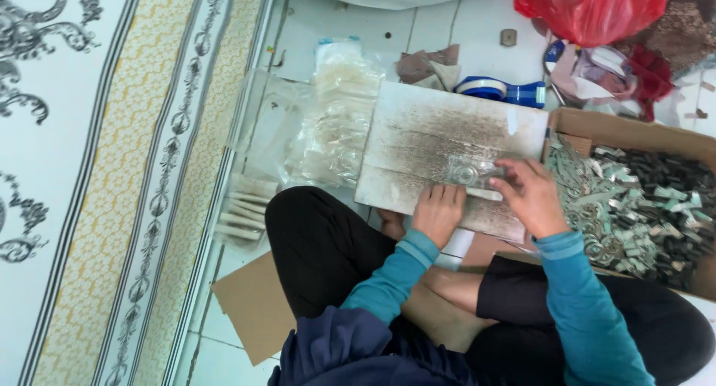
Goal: Sorting and packaging small metal rings into plastic bags.
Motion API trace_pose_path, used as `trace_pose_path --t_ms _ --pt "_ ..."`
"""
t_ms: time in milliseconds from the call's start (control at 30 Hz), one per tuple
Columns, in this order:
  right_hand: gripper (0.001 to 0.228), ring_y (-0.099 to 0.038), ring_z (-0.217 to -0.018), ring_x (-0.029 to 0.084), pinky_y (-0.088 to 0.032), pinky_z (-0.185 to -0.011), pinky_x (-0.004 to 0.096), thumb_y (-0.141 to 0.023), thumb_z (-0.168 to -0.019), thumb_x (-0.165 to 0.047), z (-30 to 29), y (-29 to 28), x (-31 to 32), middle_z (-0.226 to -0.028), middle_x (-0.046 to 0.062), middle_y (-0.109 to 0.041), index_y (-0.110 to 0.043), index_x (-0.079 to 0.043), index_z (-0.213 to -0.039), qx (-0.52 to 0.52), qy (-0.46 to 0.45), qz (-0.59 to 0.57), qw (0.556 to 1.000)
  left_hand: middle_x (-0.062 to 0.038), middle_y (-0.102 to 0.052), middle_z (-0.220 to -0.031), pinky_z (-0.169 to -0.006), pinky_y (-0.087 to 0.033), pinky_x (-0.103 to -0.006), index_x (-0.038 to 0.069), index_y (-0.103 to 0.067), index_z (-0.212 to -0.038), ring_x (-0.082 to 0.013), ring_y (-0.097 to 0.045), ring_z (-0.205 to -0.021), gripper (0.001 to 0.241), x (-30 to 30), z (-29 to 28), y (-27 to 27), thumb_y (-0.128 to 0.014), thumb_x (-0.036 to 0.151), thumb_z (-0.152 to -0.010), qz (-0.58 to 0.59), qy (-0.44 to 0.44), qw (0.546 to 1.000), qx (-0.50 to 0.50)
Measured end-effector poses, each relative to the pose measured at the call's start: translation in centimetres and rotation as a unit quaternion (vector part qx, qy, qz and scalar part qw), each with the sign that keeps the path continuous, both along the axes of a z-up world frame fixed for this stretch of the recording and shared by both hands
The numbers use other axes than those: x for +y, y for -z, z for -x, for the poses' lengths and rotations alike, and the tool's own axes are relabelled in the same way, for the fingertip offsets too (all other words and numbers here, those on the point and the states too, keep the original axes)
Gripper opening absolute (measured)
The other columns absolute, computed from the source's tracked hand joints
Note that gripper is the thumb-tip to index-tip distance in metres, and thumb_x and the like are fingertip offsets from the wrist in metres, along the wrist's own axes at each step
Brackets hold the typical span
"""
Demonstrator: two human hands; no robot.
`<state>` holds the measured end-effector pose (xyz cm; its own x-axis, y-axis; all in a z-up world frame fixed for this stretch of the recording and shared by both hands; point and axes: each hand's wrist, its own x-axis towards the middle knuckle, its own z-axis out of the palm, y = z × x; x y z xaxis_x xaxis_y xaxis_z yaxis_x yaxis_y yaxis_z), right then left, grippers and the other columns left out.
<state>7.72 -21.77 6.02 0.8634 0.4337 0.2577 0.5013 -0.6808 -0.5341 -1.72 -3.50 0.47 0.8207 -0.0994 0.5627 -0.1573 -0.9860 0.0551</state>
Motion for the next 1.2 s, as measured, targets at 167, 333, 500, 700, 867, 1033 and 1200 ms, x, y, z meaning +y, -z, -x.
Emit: trace_pose_path --t_ms 167,333,500,700,867,1033,1200 --pt "0.034 -0.063 -0.101 0.03 -0.047 -0.087 0.04 -0.076 -0.09 -0.044 3.5 -0.3 1.8 -0.108 0.004 -0.063 -0.076 -0.023 -0.117 -0.084 -0.064 0.104 0.989 -0.006 -0.055 -0.075 -0.067 -0.042 -0.0432 0.013 -0.064 -0.078 -0.0272 -0.056 -0.069 0.011 2.0 -1.9 1.1 -0.063 0.008 -0.087 0.021 0.067 0.997 -0.029" --pt "0.043 -0.061 -0.115 0.026 -0.04 -0.09 0.041 -0.063 -0.098 -0.052 5.1 -0.5 1.9 -0.122 0.003 -0.066 -0.075 -0.027 -0.131 -0.137 -0.06 0.228 0.962 -0.01 -0.06 -0.079 -0.074 -0.048 -0.0455 0.009 -0.064 -0.076 -0.0296 -0.058 -0.074 0.015 3.0 -3.1 1.5 -0.065 0.0 -0.088 0.027 0.099 0.994 -0.031" --pt "0.024 -0.069 -0.101 0.021 -0.047 -0.084 0.036 -0.081 -0.103 -0.035 4.5 1.1 2.2 -0.115 -0.002 -0.073 -0.084 -0.023 -0.124 -0.282 -0.077 0.212 0.932 -0.012 -0.063 -0.088 -0.07 -0.049 -0.046 0.01 -0.066 -0.079 -0.0288 -0.06 -0.059 0.012 4.6 -4.2 -0.3 -0.067 0.0 -0.086 0.047 0.026 0.997 -0.052" --pt "0.014 -0.067 -0.103 0.033 -0.056 -0.09 0.041 -0.077 -0.111 -0.007 4.8 -2.7 12.0 -0.108 0.018 -0.07 -0.082 0.005 -0.117 -0.136 -0.123 0.039 0.982 -0.014 -0.057 -0.105 -0.054 -0.056 -0.0441 0.006 -0.059 -0.104 -0.0325 -0.066 -0.077 0.022 14.9 -4.3 -6.3 -0.065 0.0 -0.084 0.197 0.072 0.963 0.172" --pt "0.017 -0.064 -0.093 0.034 -0.053 -0.08 0.044 -0.07 -0.107 -0.004 6.5 -8.7 26.0 -0.102 0.02 -0.067 -0.076 0.01 -0.113 -0.06 -0.231 -0.032 0.971 -0.01 -0.055 -0.107 -0.078 -0.055 -0.039 0.009 -0.063 -0.102 -0.0263 -0.064 -0.088 0.013 29.4 2.1 -12.2 -0.051 0.008 -0.096 0.418 0.037 0.892 0.167" --pt "0.013 -0.069 -0.078 0.037 -0.056 -0.069 0.043 -0.078 -0.098 -0.015 9.0 -7.2 37.9 -0.083 0.016 -0.07 -0.08 -0.003 -0.094 -0.048 -0.296 -0.079 0.951 -0.01 -0.065 -0.112 -0.089 -0.06 -0.0467 0.013 -0.07 -0.113 -0.0371 -0.073 -0.099 0.014 41.0 10.0 -9.5 -0.066 0.013 -0.1 0.435 -0.032 0.893 0.11" --pt "0.033 -0.07 -0.093 0.03 -0.042 -0.1 0.047 -0.053 -0.102 -0.03 11.2 -5.9 45.8 -0.093 0.009 -0.077 -0.081 -0.012 -0.104 0.166 -0.356 0.283 0.875 -0.014 -0.062 -0.115 -0.088 -0.063 -0.0473 0.01 -0.072 -0.115 -0.038 -0.068 -0.109 0.019 46.7 14.2 -0.4 -0.061 0.003 -0.101 0.398 -0.189 0.857 0.269"
